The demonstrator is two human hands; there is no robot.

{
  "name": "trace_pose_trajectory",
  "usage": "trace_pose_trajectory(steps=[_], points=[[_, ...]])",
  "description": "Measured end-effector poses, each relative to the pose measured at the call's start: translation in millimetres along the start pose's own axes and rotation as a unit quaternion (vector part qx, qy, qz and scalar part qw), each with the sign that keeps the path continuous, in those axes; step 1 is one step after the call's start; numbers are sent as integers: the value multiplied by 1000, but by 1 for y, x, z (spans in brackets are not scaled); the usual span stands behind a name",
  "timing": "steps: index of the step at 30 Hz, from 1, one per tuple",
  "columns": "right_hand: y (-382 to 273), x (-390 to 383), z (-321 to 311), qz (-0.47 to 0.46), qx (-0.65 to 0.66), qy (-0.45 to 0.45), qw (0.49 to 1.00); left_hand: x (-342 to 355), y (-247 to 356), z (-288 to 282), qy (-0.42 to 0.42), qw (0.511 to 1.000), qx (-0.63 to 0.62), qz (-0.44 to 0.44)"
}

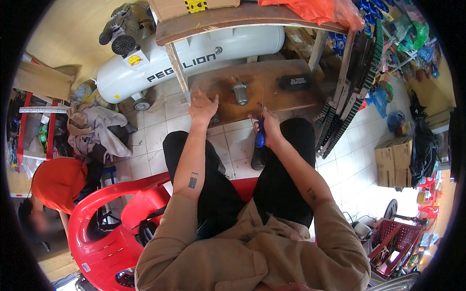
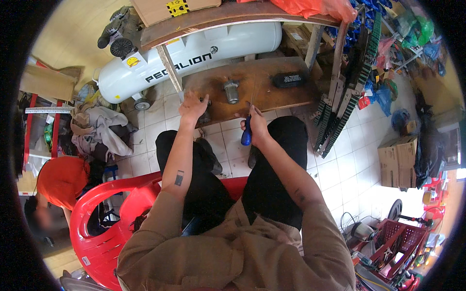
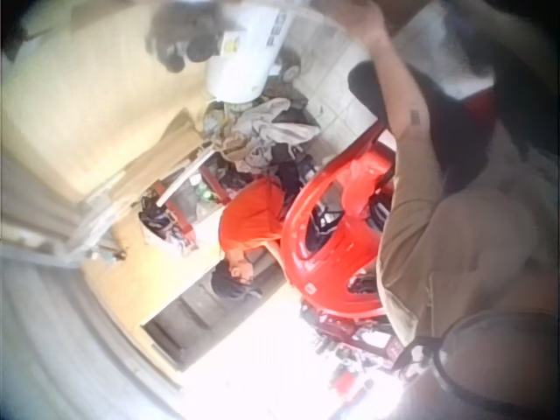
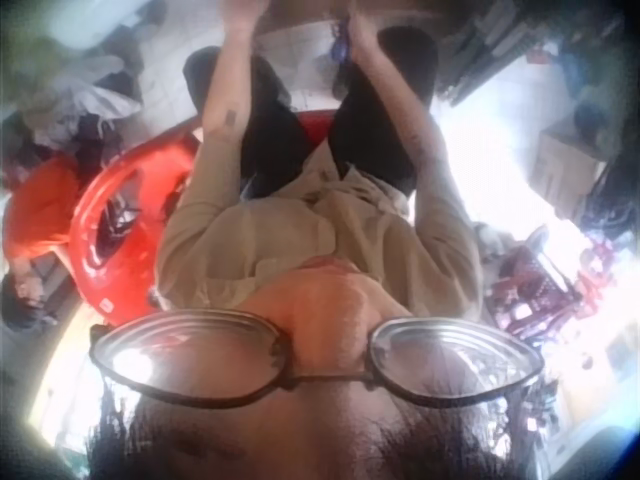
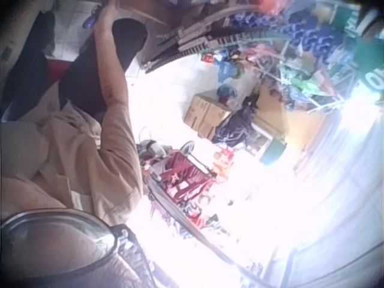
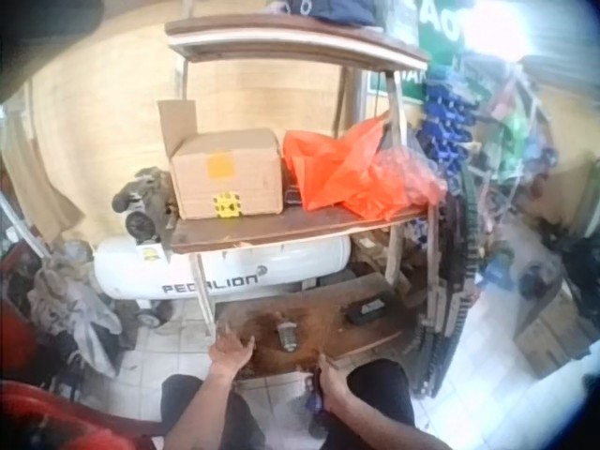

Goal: The person uses a screwdriver and a wrench to remove and replace screws on a small cylindrical motor component held in their hands and lap.

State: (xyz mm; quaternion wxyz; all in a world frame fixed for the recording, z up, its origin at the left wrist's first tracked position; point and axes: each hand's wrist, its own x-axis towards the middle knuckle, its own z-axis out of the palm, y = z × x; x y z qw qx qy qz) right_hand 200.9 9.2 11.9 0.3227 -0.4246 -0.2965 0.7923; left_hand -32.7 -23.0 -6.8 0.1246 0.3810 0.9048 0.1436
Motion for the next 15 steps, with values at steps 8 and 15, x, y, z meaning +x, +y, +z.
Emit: trace_pose_trajectory(steps=[8, 15], points=[[3, -1, -2, -27, -78, -34, 996, -11, 6, 10, -53, 996, 64, 36], [6, -4, 4, -29, -145, -50, 988, 16, -12, 35, 66, 981, -134, 124]])
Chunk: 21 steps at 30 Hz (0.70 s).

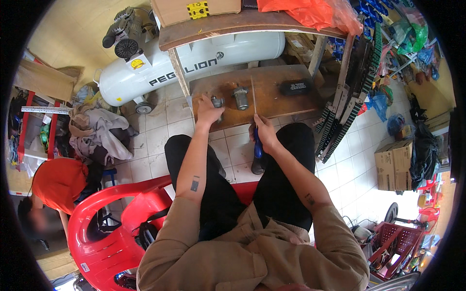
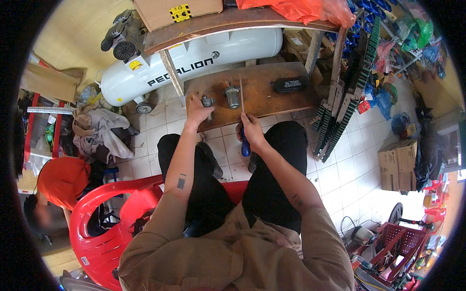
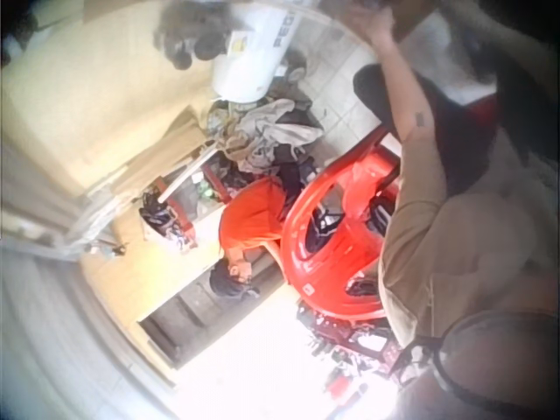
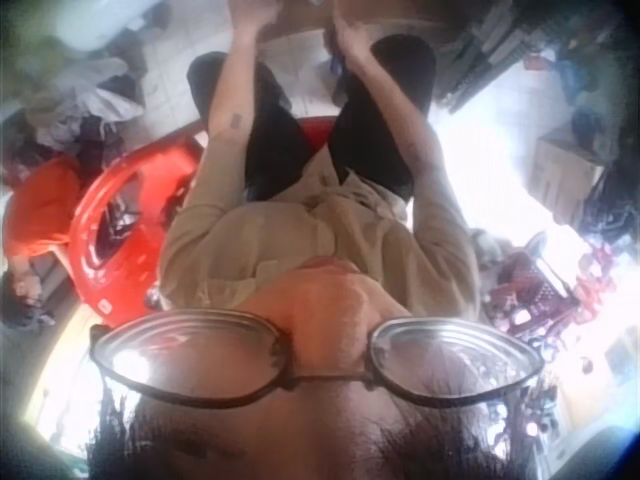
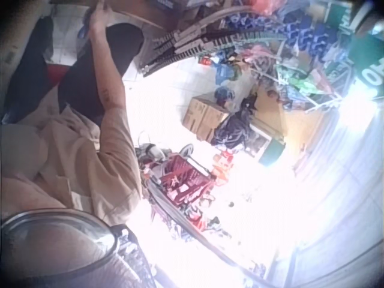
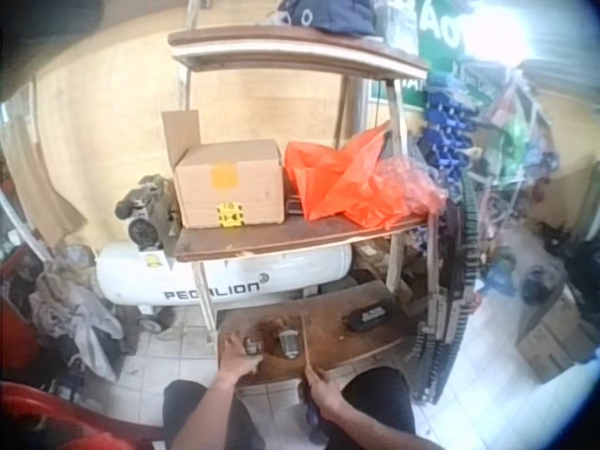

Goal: The person uses a screwdriver and a wrench to remove and replace screws on a small cylindrical motor component held in their hands and lap.

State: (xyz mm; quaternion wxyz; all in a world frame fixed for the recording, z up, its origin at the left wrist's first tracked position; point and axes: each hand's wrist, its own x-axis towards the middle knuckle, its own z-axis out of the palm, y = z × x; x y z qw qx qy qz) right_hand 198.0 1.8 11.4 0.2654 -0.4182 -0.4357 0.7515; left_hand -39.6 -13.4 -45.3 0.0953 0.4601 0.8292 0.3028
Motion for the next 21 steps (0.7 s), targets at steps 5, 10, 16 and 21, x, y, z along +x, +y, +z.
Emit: trace_pose_trajectory(steps=[5, 10, 16, 21], points=[[2, -2, 3, -11, -46, -41, 998, 11, 21, -29, -12, 826, -537, -169], [-2, -9, 8, -15, -82, -75, 994, 24, 0, -31, -20, 661, -714, -230], [-4, -10, 6, -8, -113, -107, 988, 18, 27, -37, -68, 543, -801, -243], [-6, -12, 9, 11, -98, -102, 990, 8, 47, -58, -104, 502, -828, -226]])
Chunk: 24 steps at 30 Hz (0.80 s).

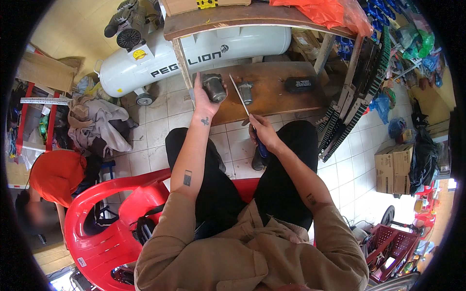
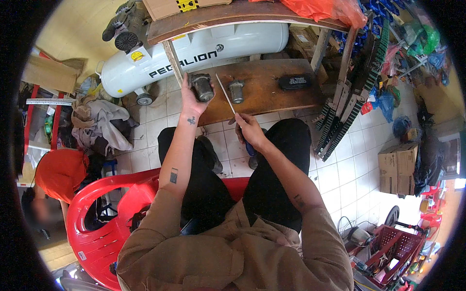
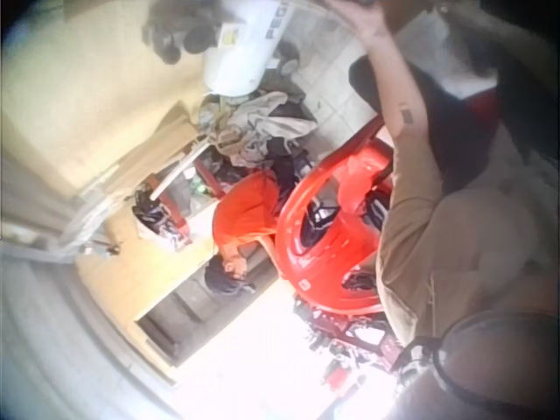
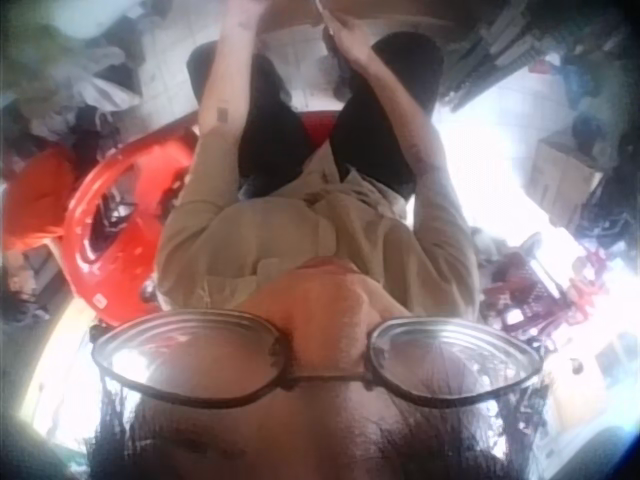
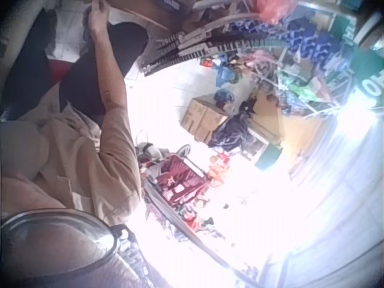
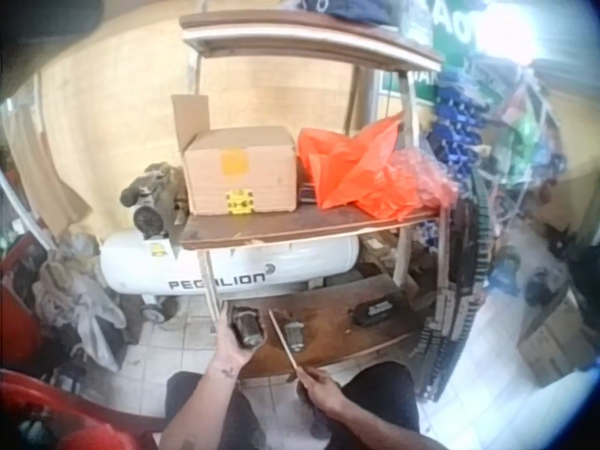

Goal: The person uses a screwdriver and a wrench to remove and replace screws on a small cylindrical motor component held in their hands and lap.

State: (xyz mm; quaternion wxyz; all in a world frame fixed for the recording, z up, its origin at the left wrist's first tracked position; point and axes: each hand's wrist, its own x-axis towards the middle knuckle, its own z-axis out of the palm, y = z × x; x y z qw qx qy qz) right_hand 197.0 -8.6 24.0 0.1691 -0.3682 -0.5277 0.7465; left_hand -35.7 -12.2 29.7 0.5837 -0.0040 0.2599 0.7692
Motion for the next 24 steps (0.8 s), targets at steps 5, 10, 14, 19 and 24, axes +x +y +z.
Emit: trace_pose_trajectory(steps=[5, 10, 14, 19, 24], points=[[5, 1, 1, 1, -18, -28, 999, -2, -2, 0, -48, 999, 1, 26], [3, 1, -2, -5, -39, -54, 998, 7, -3, -6, -2, 996, 55, 67], [5, 1, 0, -7, -60, -45, 997, 5, -9, -1, 25, 996, 58, 68], [1, -1, 0, 0, -77, -51, 996, 2, -13, 2, 3, 995, 72, 61], [3, -1, 0, 6, -56, -44, 997, -2, -18, 5, 11, 998, 26, 51]])
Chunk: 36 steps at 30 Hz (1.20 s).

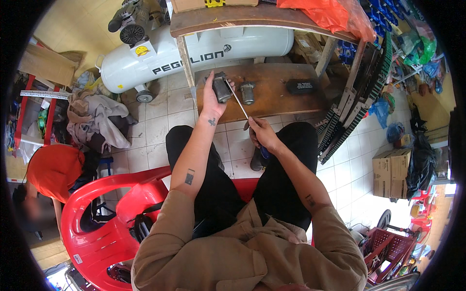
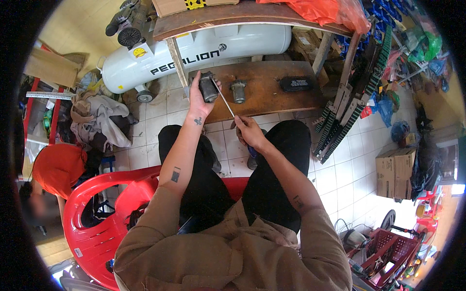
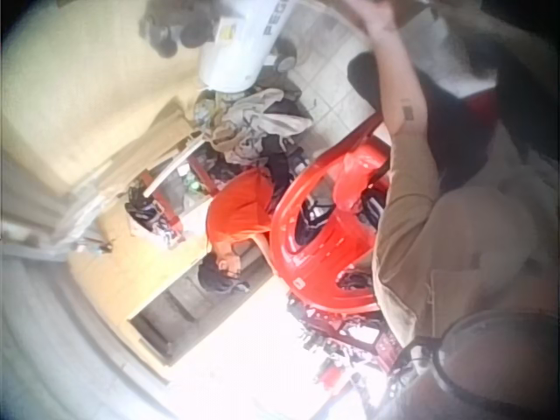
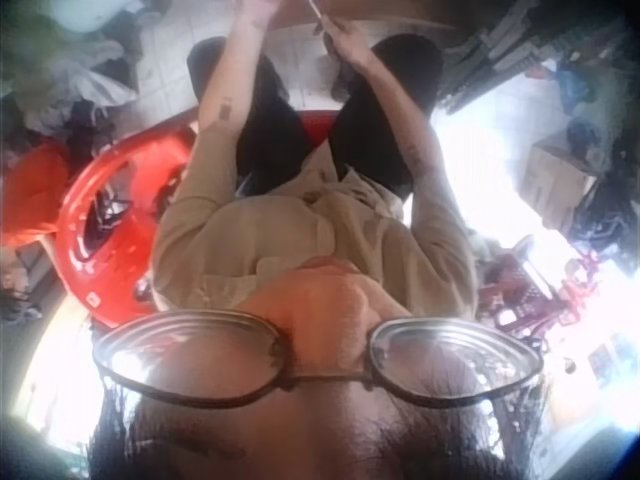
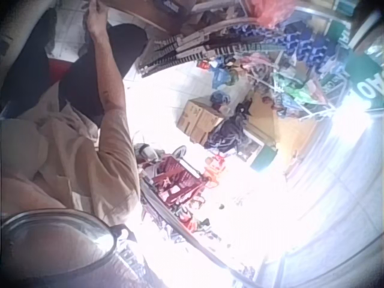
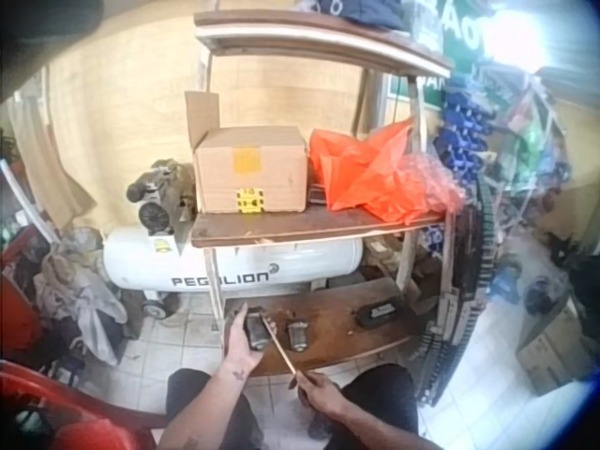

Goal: The person uses a screwdriver and a wrench to remove and replace screws on a small cylindrical motor component held in their hands and lap.

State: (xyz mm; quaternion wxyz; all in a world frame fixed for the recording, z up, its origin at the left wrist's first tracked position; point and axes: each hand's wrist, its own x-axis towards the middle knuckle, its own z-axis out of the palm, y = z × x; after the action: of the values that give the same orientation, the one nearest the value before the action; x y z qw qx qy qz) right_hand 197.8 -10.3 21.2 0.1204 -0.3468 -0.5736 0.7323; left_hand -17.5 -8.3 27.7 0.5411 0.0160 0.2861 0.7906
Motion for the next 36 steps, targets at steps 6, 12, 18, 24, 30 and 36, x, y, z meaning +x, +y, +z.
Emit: trace_pose_trajectory(steps=[6, 12, 18, 24, 30, 36], points=[[1, 0, 1, 4, 19, 4, 1000, -1, -1, 0, -9, 1000, -7, 1], [1, 0, 1, 1, 6, 15, 1000, -2, -2, 1, 1, 1000, -5, 1], [5, 1, 1, 21, 27, 35, 999, 2, -4, -2, -14, 1000, 18, 9], [7, 2, 0, 62, 55, 32, 996, 2, -6, -1, -3, 997, 77, 16], [-2, -8, 6, 106, 126, 29, 986, 2, -13, -2, 17, 978, 193, 83], [32, 8, -2, -19, -127, 131, 983, 1, -21, 1, 23, 967, 232, 106]])
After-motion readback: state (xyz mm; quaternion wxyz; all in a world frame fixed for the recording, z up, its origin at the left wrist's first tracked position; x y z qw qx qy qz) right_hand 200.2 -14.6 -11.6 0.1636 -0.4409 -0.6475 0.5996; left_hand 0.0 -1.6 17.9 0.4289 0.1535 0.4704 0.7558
